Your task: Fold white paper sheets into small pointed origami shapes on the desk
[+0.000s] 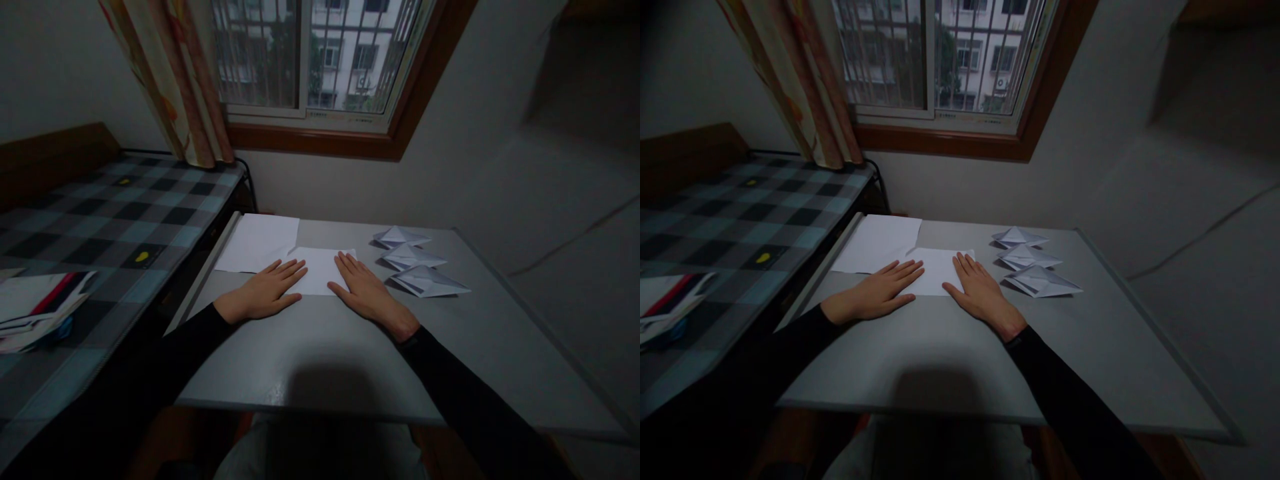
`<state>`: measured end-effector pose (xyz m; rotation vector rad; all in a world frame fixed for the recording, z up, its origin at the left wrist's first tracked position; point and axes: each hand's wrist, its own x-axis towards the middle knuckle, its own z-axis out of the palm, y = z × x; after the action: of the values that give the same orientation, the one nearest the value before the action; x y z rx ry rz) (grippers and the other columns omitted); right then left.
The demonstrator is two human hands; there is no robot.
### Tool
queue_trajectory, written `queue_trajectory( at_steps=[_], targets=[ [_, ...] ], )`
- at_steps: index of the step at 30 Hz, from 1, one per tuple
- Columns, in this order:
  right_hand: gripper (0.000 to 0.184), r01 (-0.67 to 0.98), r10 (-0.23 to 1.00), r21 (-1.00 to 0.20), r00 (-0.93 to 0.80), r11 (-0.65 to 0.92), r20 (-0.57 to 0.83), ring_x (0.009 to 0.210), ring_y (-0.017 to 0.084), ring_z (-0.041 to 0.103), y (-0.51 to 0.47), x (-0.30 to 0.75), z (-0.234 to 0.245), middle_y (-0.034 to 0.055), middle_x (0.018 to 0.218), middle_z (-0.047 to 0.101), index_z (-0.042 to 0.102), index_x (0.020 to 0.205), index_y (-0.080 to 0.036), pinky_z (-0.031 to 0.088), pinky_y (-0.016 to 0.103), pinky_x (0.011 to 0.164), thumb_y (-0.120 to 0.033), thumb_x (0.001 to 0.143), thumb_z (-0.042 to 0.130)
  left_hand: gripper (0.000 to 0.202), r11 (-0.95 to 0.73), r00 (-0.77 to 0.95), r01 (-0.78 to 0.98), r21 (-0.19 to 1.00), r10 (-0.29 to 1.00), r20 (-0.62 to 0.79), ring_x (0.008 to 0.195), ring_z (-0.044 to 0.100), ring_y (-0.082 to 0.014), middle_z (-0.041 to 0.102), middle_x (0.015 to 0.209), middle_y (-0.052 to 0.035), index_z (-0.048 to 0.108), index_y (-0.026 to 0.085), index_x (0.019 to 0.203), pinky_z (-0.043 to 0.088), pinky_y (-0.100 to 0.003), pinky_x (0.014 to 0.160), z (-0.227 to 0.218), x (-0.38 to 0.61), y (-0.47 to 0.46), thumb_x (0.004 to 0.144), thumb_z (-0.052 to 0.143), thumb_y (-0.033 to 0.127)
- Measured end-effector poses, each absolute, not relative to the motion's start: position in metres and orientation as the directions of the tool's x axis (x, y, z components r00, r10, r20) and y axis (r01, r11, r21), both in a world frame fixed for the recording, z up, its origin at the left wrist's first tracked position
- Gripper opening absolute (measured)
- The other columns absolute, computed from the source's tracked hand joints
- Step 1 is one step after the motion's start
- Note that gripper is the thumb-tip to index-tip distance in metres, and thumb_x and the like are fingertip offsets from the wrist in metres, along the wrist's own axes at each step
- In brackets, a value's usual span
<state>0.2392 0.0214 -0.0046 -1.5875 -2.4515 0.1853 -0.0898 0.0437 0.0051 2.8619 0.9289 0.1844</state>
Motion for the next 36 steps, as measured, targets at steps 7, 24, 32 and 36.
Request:
queue_trajectory(
  at_steps=[7, 24, 32, 36],
  targets=[
    [0.103, 0.832, 0.87, -0.258, -0.452, 0.491, 0.198, 0.17, 0.042, 0.032, 0.016, 0.246, -0.003, 0.0241, 0.182, 0.035, 0.036, 0.178, -0.015, 0.033, 0.066, 0.136, -0.081, 0.102, 0.061, 0.067, -0.804, 0.79, 0.57, 0.17, 0.593, 0.154, 0.16, 0.053, -0.0328, 0.053, 0.173, -0.0164, 0.054, 0.02, 0.166, 0.042, -0.05, 0.132, 0.024, -0.09, 0.043, 0.114, 0.05, 0.062],
    [0.032, 0.669, 0.88, -0.574, -0.331, 0.473, 0.34, 0.093, 0.029, 0.079, 0.0, 0.251, 0.043, 0.0077, 0.106, 0.086, 0.082, 0.107, -0.025, 0.06, 0.044, 0.087, -0.041, 0.115, 0.055, 0.034, -0.712, 0.613, 0.584, 0.389, 0.701, 0.364, 0.094, 0.077, -0.0234, 0.083, 0.104, -0.0078, 0.079, 0.023, 0.114, 0.056, -0.036, 0.087, 0.042, -0.096, 0.044, 0.116, 0.054, 0.046],
    [0.039, 0.344, 0.944, -0.89, 0.032, 0.299, 0.329, 0.068, 0.02, 0.063, 0.009, 0.236, 0.024, 0.0009, 0.076, 0.071, 0.067, 0.086, -0.023, 0.049, 0.03, 0.061, -0.058, 0.103, 0.07, 0.036, -0.485, 0.288, 0.387, 0.784, 0.871, 0.398, 0.067, 0.054, -0.0142, 0.057, 0.073, 0.0025, 0.066, 0.02, 0.086, 0.042, -0.027, 0.062, 0.051, -0.088, 0.049, 0.104, 0.069, 0.051],
    [0.034, 0.35, 0.964, -0.901, -0.018, 0.255, 0.265, 0.087, 0.028, 0.076, 0.014, 0.237, 0.017, 0.0075, 0.098, 0.081, 0.073, 0.113, -0.022, 0.061, 0.039, 0.074, -0.054, 0.102, 0.068, 0.028, -0.401, 0.25, 0.398, 0.825, 0.913, 0.323, 0.077, 0.066, -0.0173, 0.068, 0.087, -0.0006, 0.069, 0.021, 0.112, 0.053, -0.03, 0.071, 0.036, -0.086, 0.055, 0.102, 0.071, 0.047]
  ],
)
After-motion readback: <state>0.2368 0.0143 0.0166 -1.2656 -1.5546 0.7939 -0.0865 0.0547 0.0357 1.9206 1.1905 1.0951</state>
